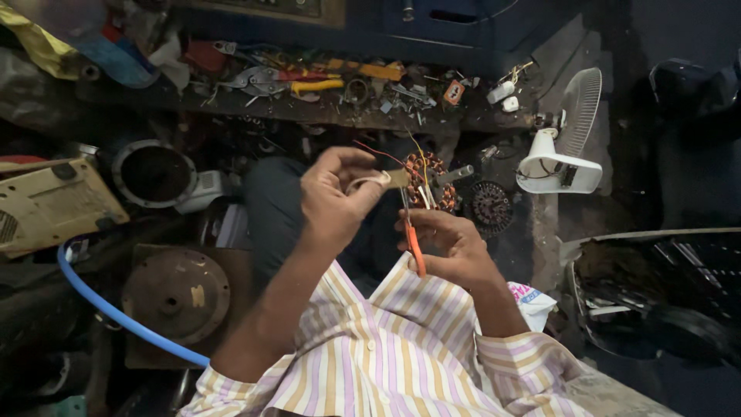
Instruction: The person sits on the floor and works on a motor stator, using scissors to cut wires and a small stick to adjust or secure the windings. The person repeatedly trims and manipulates the wires attached to the copper-wound component.
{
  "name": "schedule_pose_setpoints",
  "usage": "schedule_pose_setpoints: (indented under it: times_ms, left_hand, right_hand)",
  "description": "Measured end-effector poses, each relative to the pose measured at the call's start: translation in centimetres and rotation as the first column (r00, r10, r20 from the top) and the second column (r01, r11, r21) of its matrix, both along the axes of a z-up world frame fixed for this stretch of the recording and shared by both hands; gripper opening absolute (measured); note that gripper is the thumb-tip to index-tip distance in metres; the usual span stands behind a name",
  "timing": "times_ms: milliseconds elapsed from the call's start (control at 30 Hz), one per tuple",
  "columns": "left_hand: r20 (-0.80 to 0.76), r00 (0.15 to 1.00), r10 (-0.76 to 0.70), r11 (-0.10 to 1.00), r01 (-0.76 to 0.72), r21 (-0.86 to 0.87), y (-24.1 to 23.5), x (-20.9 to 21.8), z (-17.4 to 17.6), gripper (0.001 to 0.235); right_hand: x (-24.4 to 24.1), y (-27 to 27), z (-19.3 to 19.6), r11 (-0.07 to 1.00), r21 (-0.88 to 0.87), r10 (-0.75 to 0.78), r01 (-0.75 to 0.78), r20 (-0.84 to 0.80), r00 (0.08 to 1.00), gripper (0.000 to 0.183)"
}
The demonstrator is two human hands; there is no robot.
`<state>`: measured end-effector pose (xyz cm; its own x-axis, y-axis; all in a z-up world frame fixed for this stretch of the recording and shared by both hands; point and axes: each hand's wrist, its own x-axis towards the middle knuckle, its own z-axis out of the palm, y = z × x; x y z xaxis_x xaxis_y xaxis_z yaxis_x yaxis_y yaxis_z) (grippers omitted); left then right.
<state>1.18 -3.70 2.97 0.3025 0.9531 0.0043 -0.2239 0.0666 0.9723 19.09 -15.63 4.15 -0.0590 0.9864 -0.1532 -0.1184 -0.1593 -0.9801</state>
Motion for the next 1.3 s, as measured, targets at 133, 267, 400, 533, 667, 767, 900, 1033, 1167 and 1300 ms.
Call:
schedule_pose_setpoints:
  times_ms: [133,267,400,533,667,767,900,1033,1167,1300]
  left_hand:
    - [-0.039,0.999,-0.020,0.999,0.018,-0.029,0.2,-0.1,-0.7,0.028]
    - [-0.063,0.996,-0.058,0.998,0.056,-0.035,-0.3,0.5,-0.9,0.028]
    - [-0.023,0.997,-0.076,0.995,0.074,-0.072,-0.5,0.6,-0.9,0.026]
    - [-0.014,0.996,-0.089,0.993,0.088,-0.082,-0.4,0.3,-1.0,0.025]
    - [-0.051,0.991,-0.120,0.988,0.114,-0.099,-0.1,0.1,-1.2,0.026]
    - [-0.059,0.985,-0.165,0.983,0.159,-0.090,-0.1,0.0,-1.4,0.028]
    - [-0.139,0.972,-0.188,0.981,0.181,-0.063,-0.2,-0.2,-1.7,0.029]
    - [0.120,0.972,-0.201,0.963,0.219,-0.159,-0.5,-0.1,-2.2,0.025]
    - [0.435,0.860,-0.267,0.855,0.419,-0.305,-1.9,0.2,-2.6,0.031]
    - [0.272,0.928,-0.255,0.882,0.339,-0.328,-3.0,0.9,-3.0,0.029]
  right_hand:
    - [0.2,-0.3,-0.6,1.000,-0.018,0.025,-0.026,-0.051,0.998,0.071]
    - [0.4,-0.3,-2.3,1.000,-0.010,0.010,-0.011,-0.088,0.996,0.066]
    - [0.7,-0.8,-3.8,0.999,-0.035,-0.002,-0.004,-0.150,0.989,0.064]
    - [0.5,-1.2,-4.9,1.000,-0.015,-0.006,0.003,-0.182,0.983,0.062]
    - [0.3,-1.7,-5.4,1.000,-0.012,0.005,-0.008,-0.244,0.970,0.060]
    - [0.5,-1.5,-5.3,1.000,-0.022,0.005,-0.009,-0.168,0.986,0.060]
    - [0.5,-1.4,-5.2,0.999,-0.047,-0.005,-0.005,-0.213,0.977,0.060]
    - [0.0,-1.5,-5.5,0.998,-0.064,-0.041,0.028,-0.215,0.976,0.061]
    - [-0.8,-1.5,-6.1,0.999,-0.014,-0.055,0.053,-0.321,0.945,0.060]
    - [-1.2,-1.5,-6.3,0.998,-0.044,-0.061,0.049,-0.334,0.941,0.063]
